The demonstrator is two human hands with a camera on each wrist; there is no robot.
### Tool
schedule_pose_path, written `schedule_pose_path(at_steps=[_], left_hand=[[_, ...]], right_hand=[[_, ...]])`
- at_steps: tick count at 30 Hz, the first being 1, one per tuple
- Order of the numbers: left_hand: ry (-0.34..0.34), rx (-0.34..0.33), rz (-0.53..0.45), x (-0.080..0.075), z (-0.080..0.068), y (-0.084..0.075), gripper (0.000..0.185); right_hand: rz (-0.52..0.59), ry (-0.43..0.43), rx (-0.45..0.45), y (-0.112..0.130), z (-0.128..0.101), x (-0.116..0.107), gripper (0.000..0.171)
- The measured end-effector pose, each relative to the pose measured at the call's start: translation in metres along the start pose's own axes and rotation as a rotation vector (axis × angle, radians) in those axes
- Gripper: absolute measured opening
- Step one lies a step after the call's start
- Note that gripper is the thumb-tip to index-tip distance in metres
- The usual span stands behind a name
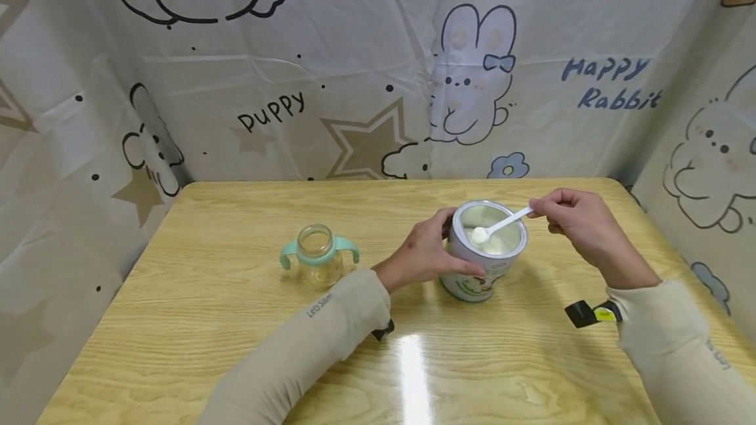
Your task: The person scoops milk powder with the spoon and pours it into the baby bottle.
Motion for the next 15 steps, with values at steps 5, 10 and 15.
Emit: schedule_pose_path(at_steps=[5, 10, 15], left_hand=[[0.006, -0.004, 0.006, -0.0042, -0.0007, -0.0006, 0.097], [0.0, -0.021, 0.026, -0.0051, -0.0019, 0.0007, 0.1], [0.013, -0.056, 0.067, -0.0056, -0.0057, 0.0055, 0.106]], right_hand=[[0.074, -0.009, -0.017, 0.0017, 0.0014, 0.0011, 0.02], [0.159, -0.008, -0.003, -0.0007, 0.0028, 0.0025, 0.018], [0.249, -0.004, 0.029, -0.004, 0.0013, 0.003, 0.017]])
Point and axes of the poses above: each hand's wrist, its own z-axis towards the middle knuckle, its own x-axis out of the palm, y = z × x, the point moved 7 cm from there along z, towards the middle knuckle, and after that the axes turned 14 degrees about -x, right-handed, at the moved point
